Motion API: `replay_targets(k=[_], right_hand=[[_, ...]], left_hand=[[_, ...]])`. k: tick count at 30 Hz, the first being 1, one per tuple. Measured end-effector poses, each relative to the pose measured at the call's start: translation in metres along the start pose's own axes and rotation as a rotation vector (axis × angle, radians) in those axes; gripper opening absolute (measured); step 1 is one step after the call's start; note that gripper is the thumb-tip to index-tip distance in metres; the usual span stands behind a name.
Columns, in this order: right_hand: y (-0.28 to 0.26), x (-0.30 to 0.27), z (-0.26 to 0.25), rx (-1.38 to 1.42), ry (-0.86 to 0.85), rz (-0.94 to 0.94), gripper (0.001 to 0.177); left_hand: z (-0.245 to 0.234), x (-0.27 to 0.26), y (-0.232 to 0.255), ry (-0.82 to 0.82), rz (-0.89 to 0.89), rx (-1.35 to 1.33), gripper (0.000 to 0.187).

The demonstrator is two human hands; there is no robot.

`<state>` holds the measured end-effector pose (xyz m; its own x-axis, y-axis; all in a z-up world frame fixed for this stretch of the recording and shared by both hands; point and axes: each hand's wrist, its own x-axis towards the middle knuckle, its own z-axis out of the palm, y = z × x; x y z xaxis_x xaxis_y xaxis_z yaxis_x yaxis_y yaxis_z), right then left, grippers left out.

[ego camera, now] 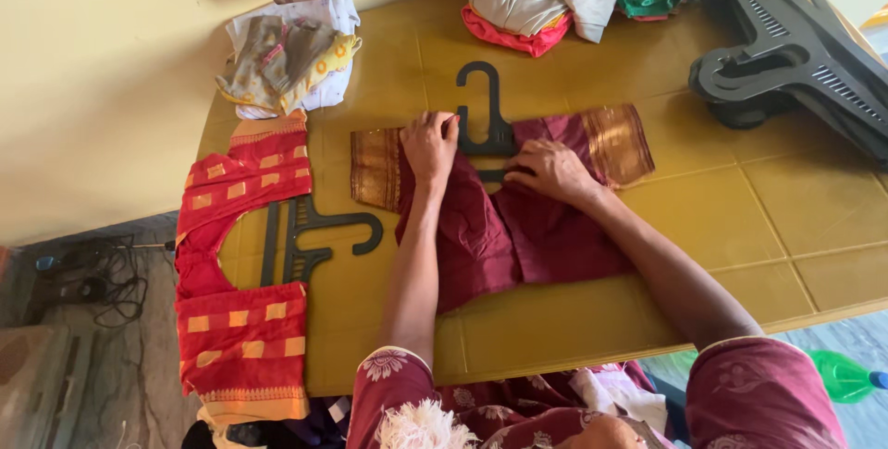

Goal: The person folds a maroon blouse on a yellow table, then places a black plastic hanger inside it to prepare for hanging. They adjust the blouse and hanger multiple times to ensure proper alignment.

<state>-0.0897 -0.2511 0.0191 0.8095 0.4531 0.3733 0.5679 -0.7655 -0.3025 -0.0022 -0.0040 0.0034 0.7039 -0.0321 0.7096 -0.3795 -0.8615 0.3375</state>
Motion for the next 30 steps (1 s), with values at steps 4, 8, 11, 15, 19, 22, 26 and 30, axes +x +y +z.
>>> replay_targets(k=[4,8,11,15,19,22,26,30], right_hand=[[-0.015,-0.001,0.003,-0.075,-0.017,-0.009,0.037],[-0.018,-0.002,0.004,-0.241,0.002,0.027,0.036],[-0.016,-0.001,0.008,-0.369,0.176,0.046,0.031],[-0.003,0.003,0.010,-0.356,0.230,0.085,0.032],[0.014,0.004,0.012,-0.238,0.294,0.114,0.022],[0.027,-0.003,0.010,-0.166,0.322,0.093,0.013],[0.031,-0.001,0.001,-0.156,0.279,0.090,0.015],[0.020,-0.010,-0.014,-0.010,0.042,0.132,0.034]], left_hand=[[0.001,-0.002,0.004,-0.053,0.035,-0.055,0.021],[0.011,-0.003,-0.002,-0.099,0.068,-0.184,0.036],[0.019,-0.008,-0.008,-0.057,0.116,-0.247,0.039],[0.021,-0.014,0.002,-0.152,0.060,-0.455,0.037],[-0.019,-0.034,0.034,-0.260,0.151,-0.311,0.045],[-0.076,-0.083,0.073,-0.460,0.183,-0.294,0.055],[-0.157,-0.144,0.104,-0.660,0.312,-0.106,0.076],[-0.202,-0.175,0.083,-0.587,0.119,-0.098,0.070]])
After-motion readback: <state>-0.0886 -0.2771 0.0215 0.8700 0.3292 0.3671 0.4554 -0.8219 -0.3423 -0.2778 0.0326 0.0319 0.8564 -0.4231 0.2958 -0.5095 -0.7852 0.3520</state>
